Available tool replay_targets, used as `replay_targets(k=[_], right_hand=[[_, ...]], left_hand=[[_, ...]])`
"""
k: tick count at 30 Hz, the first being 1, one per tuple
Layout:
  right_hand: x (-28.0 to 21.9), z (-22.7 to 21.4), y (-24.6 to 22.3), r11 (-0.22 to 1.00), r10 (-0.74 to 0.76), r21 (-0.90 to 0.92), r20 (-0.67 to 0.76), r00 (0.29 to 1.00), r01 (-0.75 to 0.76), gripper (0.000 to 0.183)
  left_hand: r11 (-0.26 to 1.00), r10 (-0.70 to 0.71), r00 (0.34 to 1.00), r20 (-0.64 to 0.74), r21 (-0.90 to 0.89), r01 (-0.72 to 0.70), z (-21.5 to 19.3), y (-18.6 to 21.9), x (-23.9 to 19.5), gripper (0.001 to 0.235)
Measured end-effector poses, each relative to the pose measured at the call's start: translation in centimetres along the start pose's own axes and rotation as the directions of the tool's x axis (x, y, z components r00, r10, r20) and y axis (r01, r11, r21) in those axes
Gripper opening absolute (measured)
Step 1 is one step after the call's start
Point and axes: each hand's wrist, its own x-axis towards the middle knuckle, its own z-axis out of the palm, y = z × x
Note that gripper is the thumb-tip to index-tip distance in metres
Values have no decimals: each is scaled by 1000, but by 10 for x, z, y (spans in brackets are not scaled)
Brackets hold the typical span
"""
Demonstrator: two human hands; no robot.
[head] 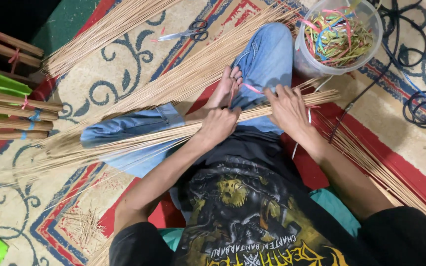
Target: Bundling thin wooden sticks together using plastic ties and cutting the excess with scissors
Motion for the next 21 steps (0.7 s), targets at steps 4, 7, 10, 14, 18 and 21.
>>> replay_targets(k=[4,7,10,14,18,21], right_hand=[[2,7,-8,997,-83,11,60,995,82,45],[1,-7,-21,991,-131,12,30,991,130,37],[2,-9,-25,991,-129,-42,-2,992,129,30],[11,21,-40,975,-208,-97,-78,975,200,32],[21,19,-82,964,-265,-15,-124,956,265,26],[21,0,-57,968,-245,-83,-87,966,238,28]], left_hand=[[998,-59,997,42,-3,59,-55,4,-30,30],[990,-57,996,66,-126,65,-112,8,-58,17],[981,-130,991,40,-143,134,-81,-6,-72,19],[965,-226,973,47,-127,231,-84,3,-68,20],[904,-250,962,112,-330,273,-133,29,-65,25],[884,-329,936,126,-308,352,-99,3,-82,20]])
